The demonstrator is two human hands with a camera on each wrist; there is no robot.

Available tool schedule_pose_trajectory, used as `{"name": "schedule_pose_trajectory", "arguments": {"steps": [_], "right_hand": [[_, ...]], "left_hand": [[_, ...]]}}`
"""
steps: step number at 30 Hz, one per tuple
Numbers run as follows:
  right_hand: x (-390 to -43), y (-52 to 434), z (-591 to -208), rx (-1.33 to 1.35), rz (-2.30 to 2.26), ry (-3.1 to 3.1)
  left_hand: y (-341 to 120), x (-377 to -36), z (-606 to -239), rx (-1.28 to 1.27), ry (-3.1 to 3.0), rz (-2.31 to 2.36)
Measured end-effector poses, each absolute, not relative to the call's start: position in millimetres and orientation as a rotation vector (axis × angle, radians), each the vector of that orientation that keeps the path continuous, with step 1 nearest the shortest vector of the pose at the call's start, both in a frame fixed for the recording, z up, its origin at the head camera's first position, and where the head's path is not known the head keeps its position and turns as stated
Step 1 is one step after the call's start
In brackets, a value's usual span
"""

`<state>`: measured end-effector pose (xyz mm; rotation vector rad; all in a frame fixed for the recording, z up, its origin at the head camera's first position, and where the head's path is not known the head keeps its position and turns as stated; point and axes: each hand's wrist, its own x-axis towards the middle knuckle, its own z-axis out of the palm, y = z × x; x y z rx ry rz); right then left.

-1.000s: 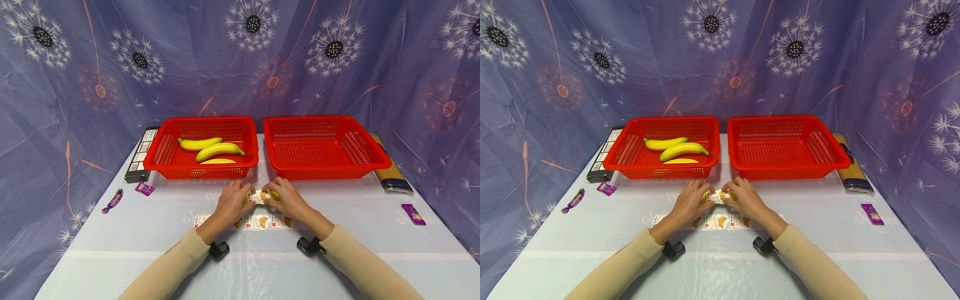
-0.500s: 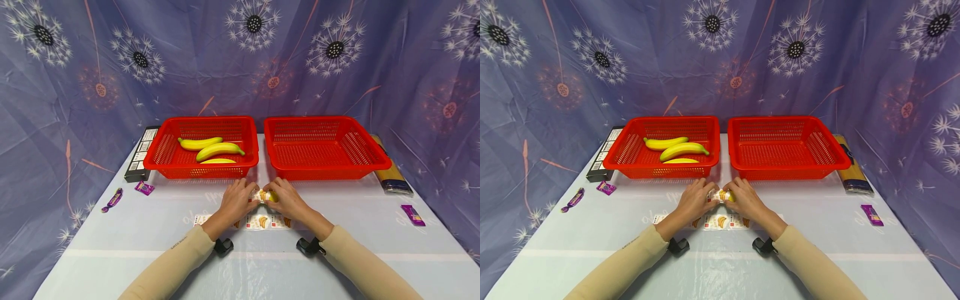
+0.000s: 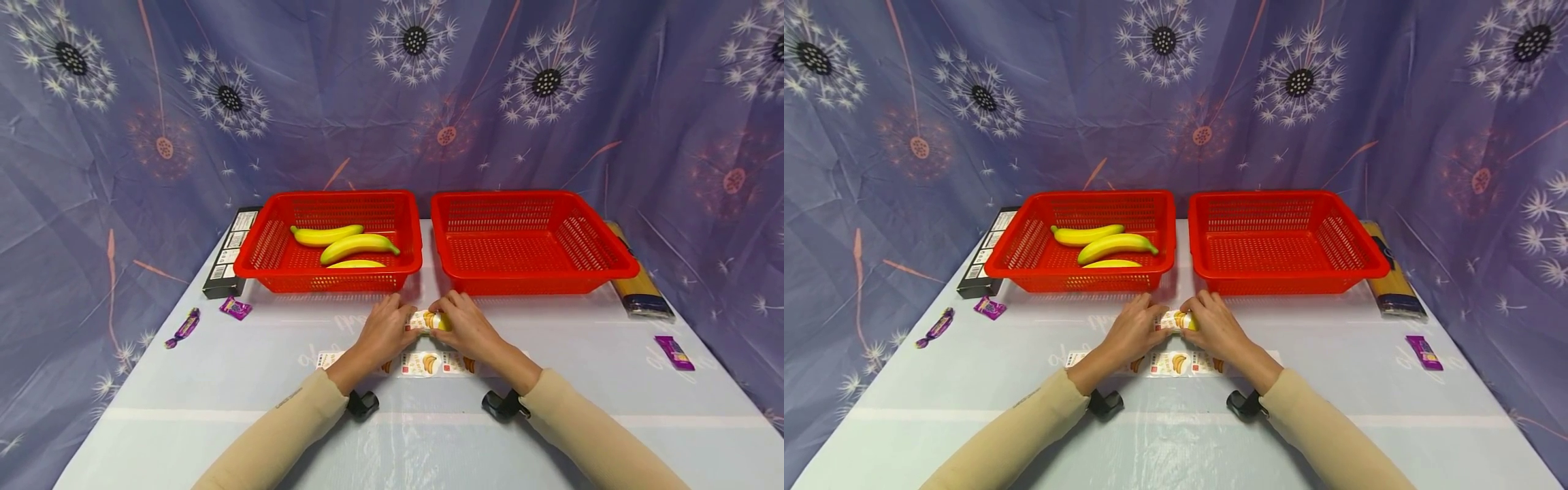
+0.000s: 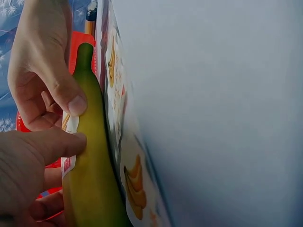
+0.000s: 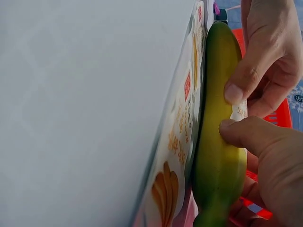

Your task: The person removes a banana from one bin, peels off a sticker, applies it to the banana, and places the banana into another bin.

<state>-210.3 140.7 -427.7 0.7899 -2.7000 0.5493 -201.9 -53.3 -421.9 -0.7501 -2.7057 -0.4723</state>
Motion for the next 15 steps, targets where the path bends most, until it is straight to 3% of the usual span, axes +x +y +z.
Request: {"name": "schedule_pose_trajectory", "arguments": {"steps": [15], "right_hand": [[-209, 136, -430, 0.737, 0.554, -2.712]], "left_hand": [[-67, -196, -420, -0.716, -2.746, -0.694]]}}
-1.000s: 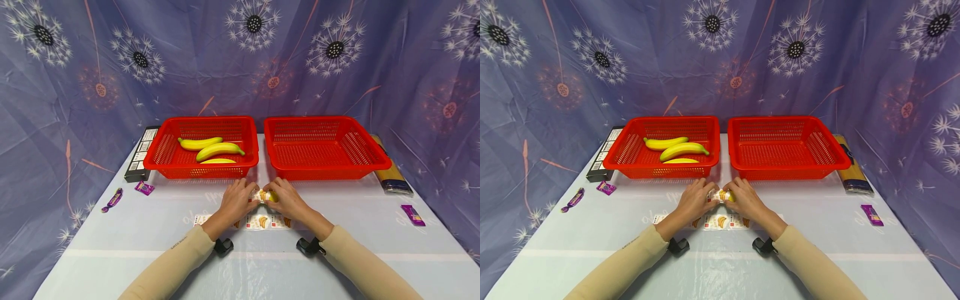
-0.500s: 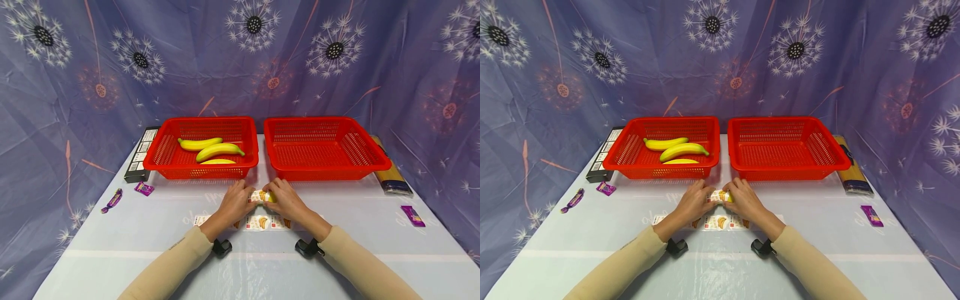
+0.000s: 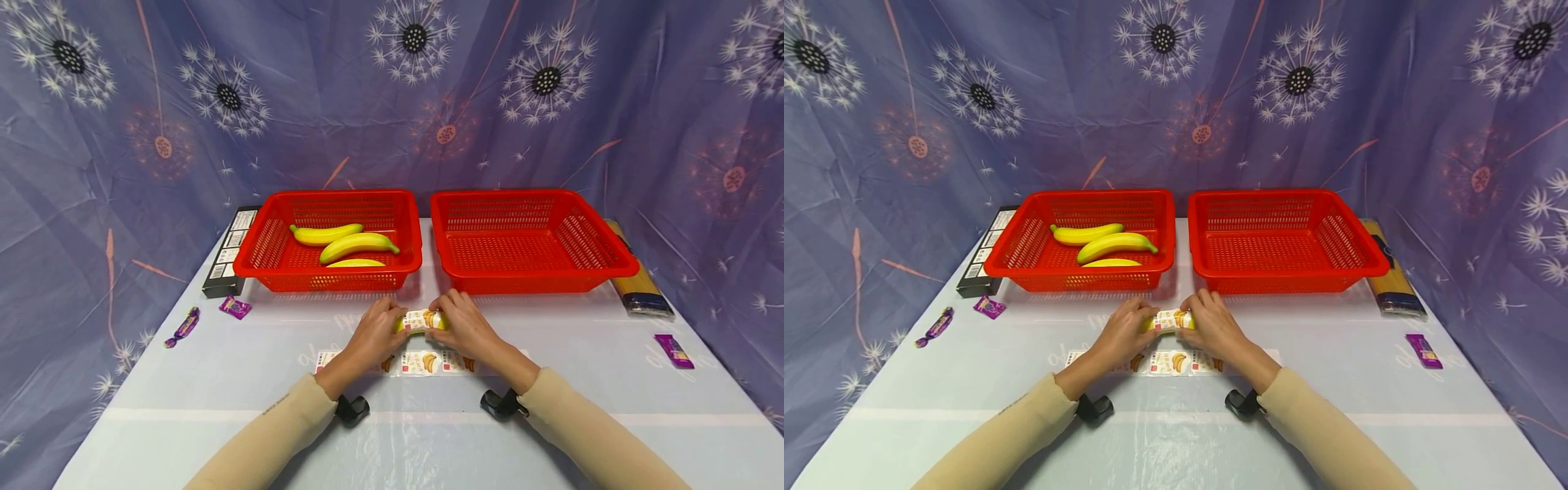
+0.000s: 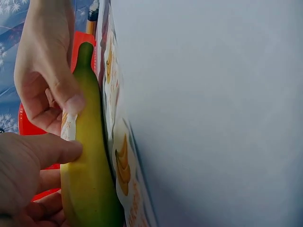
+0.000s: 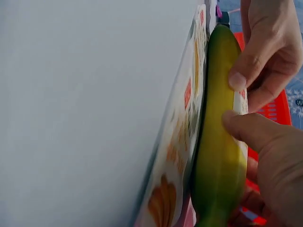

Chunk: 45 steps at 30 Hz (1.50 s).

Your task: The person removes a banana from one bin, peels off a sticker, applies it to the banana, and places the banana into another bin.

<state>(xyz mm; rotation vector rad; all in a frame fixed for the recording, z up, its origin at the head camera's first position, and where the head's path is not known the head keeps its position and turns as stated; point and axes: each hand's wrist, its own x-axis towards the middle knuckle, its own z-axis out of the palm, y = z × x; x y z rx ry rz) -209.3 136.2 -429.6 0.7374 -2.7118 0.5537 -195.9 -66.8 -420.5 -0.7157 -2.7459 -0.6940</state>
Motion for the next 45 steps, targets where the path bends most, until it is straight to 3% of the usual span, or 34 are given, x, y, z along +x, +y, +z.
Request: {"name": "schedule_pose_trajectory", "arguments": {"steps": [21, 31, 45], "right_hand": [[-208, 144, -426, 0.794, 0.729, -2.739], [-209, 144, -428, 0.795, 0.696, -2.735], [-208, 143, -429, 0.8, 0.672, -2.726]], "left_hand": [[-64, -197, -422, -0.725, -2.716, -0.686], [-56, -202, -427, -0.831, -2.651, -0.426], [-68, -199, -423, -0.781, -2.782, -0.685]]}}
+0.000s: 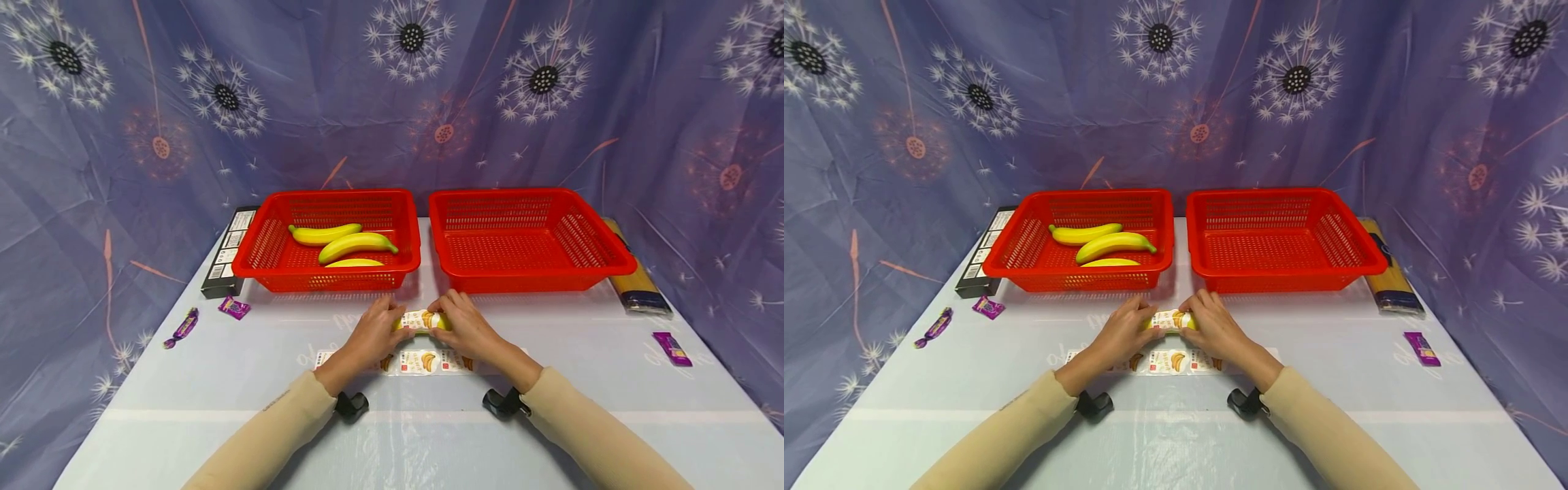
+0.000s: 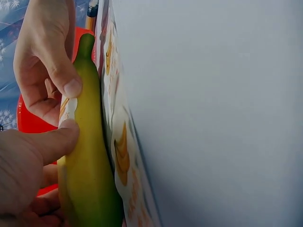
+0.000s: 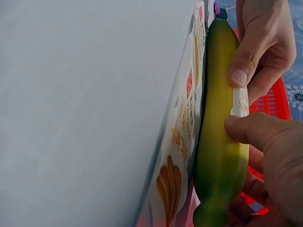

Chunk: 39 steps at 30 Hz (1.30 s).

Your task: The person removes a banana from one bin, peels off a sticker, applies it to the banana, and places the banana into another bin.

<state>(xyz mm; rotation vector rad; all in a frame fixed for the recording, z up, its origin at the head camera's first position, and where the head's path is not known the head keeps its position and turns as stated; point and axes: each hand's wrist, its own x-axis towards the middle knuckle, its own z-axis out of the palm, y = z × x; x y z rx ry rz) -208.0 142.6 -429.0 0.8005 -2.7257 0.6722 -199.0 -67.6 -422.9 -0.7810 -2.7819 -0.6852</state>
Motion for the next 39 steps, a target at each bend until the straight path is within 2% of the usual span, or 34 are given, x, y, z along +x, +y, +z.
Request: {"name": "schedule_pose_trajectory", "arguments": {"steps": [15, 39], "right_hand": [[-208.4, 142.6, -430.5, 0.798, 0.688, -2.708], [-207.9, 138.5, -430.1, 0.753, 0.692, -2.751]], "left_hand": [[-68.1, -195.7, -421.1, -0.841, -2.685, -0.633], [-62.2, -195.5, -422.2, -0.74, -2.737, -0.606]]}}
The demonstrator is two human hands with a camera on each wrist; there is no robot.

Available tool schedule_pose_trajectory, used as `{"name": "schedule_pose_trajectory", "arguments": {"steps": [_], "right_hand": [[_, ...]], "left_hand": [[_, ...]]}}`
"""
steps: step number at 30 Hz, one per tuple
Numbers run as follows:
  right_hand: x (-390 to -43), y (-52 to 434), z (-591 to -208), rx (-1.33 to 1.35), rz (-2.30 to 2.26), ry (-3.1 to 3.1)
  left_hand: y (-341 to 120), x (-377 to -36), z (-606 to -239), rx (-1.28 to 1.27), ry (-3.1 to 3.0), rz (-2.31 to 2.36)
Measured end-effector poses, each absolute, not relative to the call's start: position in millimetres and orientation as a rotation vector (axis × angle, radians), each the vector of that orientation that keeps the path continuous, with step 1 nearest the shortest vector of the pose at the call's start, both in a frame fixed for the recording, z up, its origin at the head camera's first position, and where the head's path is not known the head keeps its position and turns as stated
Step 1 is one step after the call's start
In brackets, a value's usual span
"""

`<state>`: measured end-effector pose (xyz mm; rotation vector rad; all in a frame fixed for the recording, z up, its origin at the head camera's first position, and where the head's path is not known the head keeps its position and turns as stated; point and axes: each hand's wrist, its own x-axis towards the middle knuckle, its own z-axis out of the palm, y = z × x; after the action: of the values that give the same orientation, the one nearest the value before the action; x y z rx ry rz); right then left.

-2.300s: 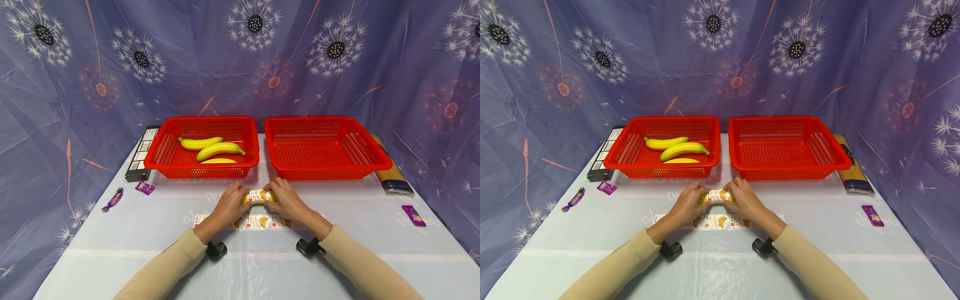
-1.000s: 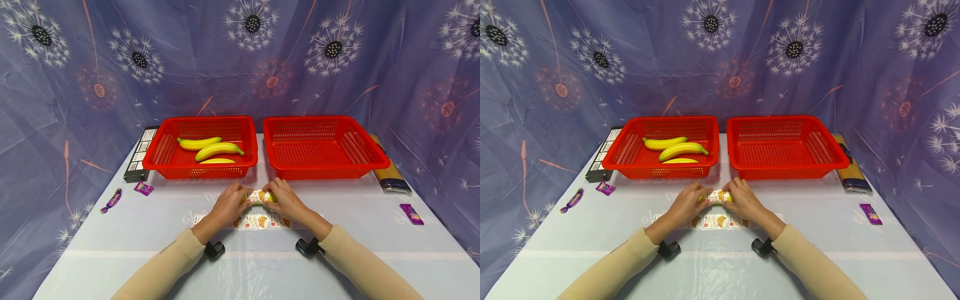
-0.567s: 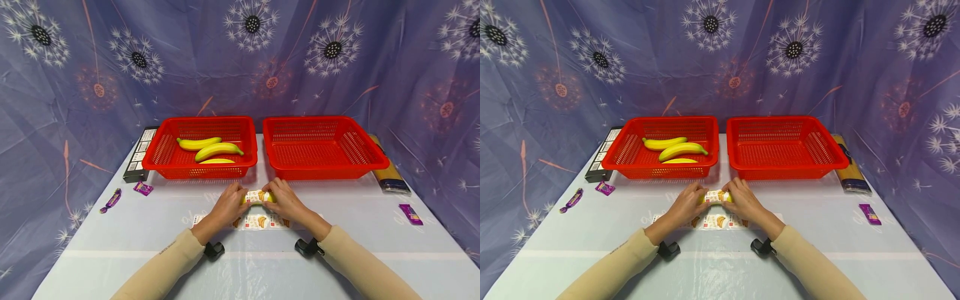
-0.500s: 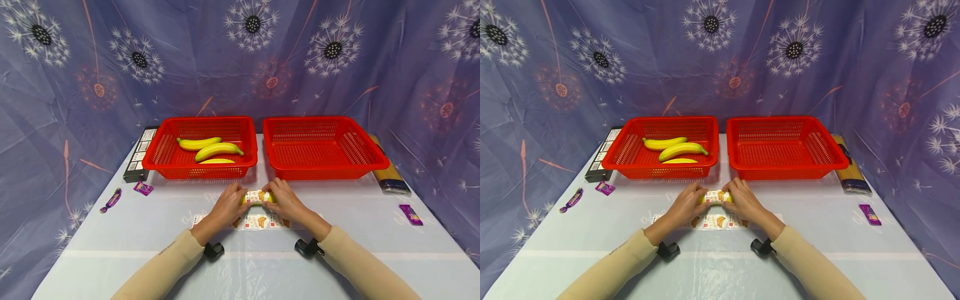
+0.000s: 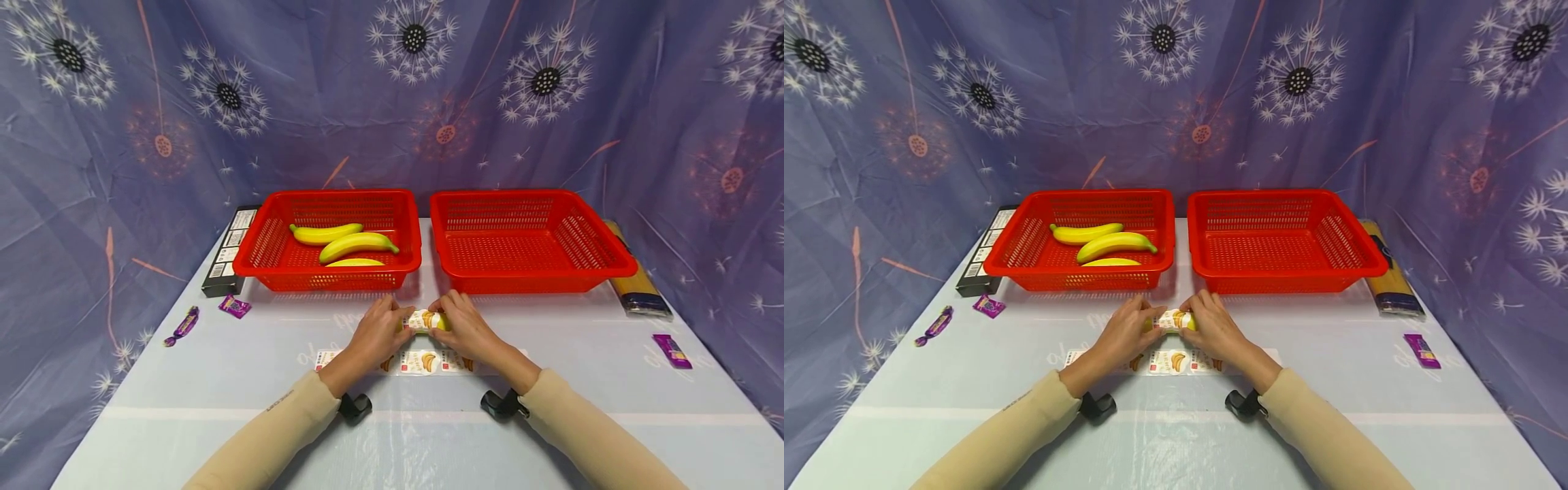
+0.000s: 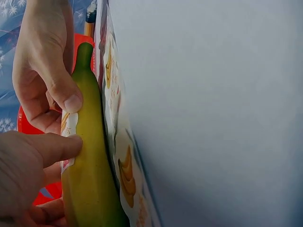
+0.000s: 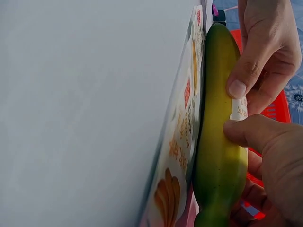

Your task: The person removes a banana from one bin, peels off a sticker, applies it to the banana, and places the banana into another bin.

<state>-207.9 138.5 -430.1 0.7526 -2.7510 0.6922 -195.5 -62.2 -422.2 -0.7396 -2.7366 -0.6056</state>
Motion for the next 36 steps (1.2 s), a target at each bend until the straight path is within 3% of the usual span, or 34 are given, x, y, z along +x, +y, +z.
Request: {"name": "schedule_pose_trajectory", "arguments": {"steps": [17, 36], "right_hand": [[-205, 137, -429, 0.736, 0.674, -2.736], [-207, 138, -430, 0.737, 0.69, -2.75]], "left_hand": [[-57, -198, -425, -0.773, -2.719, -0.419], [-69, -198, -425, -0.741, -2.716, -0.684]]}}
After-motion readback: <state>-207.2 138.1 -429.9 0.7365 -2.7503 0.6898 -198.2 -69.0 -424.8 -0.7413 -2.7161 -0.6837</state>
